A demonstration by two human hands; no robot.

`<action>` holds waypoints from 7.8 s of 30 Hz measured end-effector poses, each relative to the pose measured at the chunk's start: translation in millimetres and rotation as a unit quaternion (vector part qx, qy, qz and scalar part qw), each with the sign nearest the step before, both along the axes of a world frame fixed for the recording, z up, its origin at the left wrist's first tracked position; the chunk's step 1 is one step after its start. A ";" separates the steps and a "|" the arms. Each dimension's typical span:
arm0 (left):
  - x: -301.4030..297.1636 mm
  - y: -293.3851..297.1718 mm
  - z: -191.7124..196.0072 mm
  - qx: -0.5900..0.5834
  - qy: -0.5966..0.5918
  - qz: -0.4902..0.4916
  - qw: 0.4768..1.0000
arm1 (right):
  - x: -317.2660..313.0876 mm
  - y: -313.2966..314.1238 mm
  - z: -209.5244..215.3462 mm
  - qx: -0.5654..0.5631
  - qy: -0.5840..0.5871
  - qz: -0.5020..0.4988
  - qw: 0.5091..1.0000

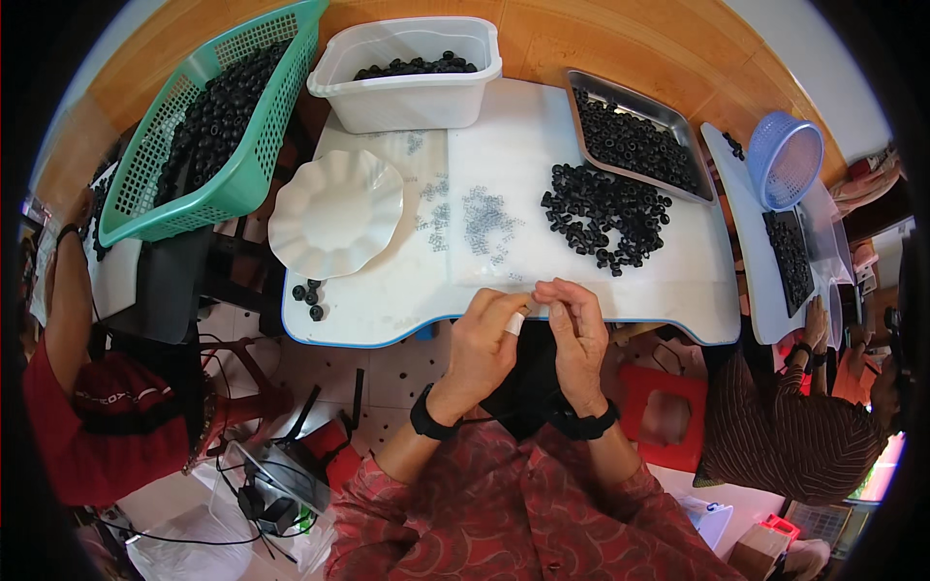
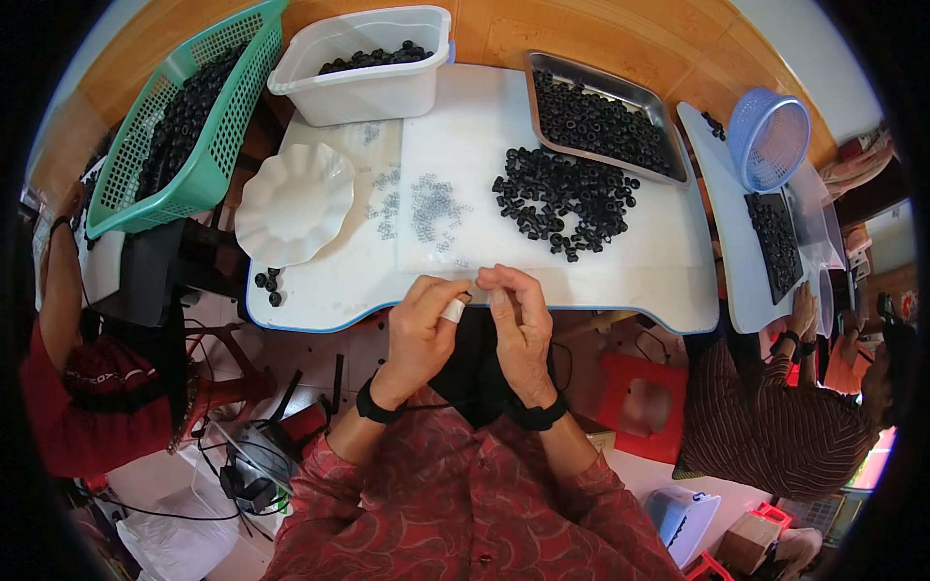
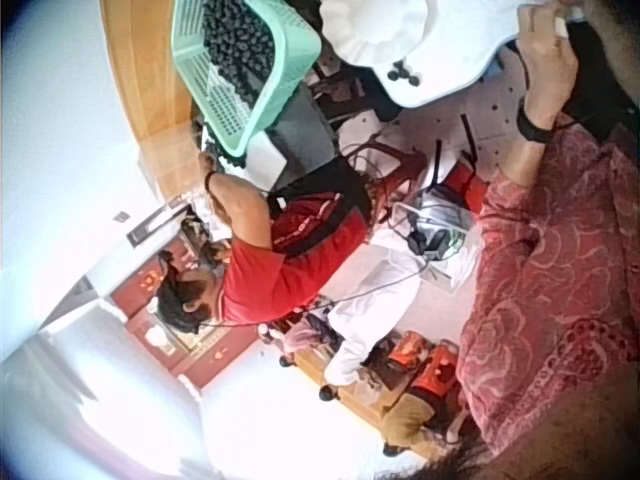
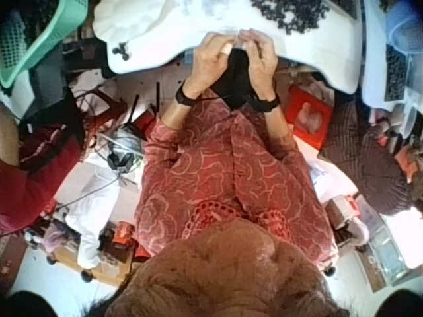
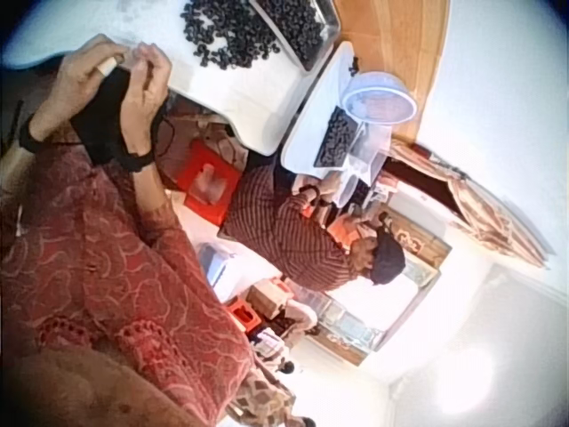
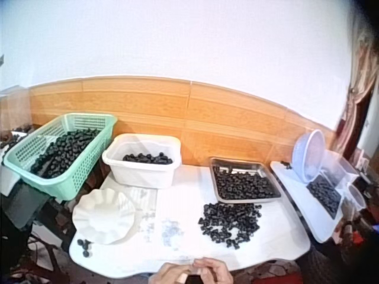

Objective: Sorting and inspecting small black plastic components at a workstation.

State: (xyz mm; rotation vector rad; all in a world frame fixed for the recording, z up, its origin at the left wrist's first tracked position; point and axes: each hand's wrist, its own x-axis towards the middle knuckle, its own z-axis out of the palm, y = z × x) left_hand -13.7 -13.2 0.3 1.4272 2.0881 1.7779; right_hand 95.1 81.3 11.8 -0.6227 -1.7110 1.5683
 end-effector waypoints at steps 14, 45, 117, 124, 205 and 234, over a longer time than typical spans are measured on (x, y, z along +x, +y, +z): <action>9.8 -29.3 17.7 0.053 -0.444 -0.107 0.888 | 5.7 -17.1 16.7 0.108 -0.030 0.032 0.993; 40.0 -49.9 22.3 0.105 -0.461 -0.110 0.874 | 28.7 -33.4 23.2 -0.044 0.025 0.101 0.994; 91.0 -51.6 12.0 0.080 -0.535 -0.133 0.830 | 90.4 -42.6 23.0 -0.067 -0.075 0.091 0.991; 88.5 -54.2 11.9 0.090 -0.515 -0.117 0.844 | 84.6 -48.8 22.6 -0.056 -0.077 0.108 0.990; 57.4 -47.8 -22.5 0.087 -0.609 -0.069 0.786 | 13.6 111.5 35.6 0.414 -0.376 -0.077 0.825; 63.9 -37.7 -19.8 0.098 -0.550 -0.097 0.824 | 43.3 -4.2 34.9 0.252 -0.220 0.167 0.928</action>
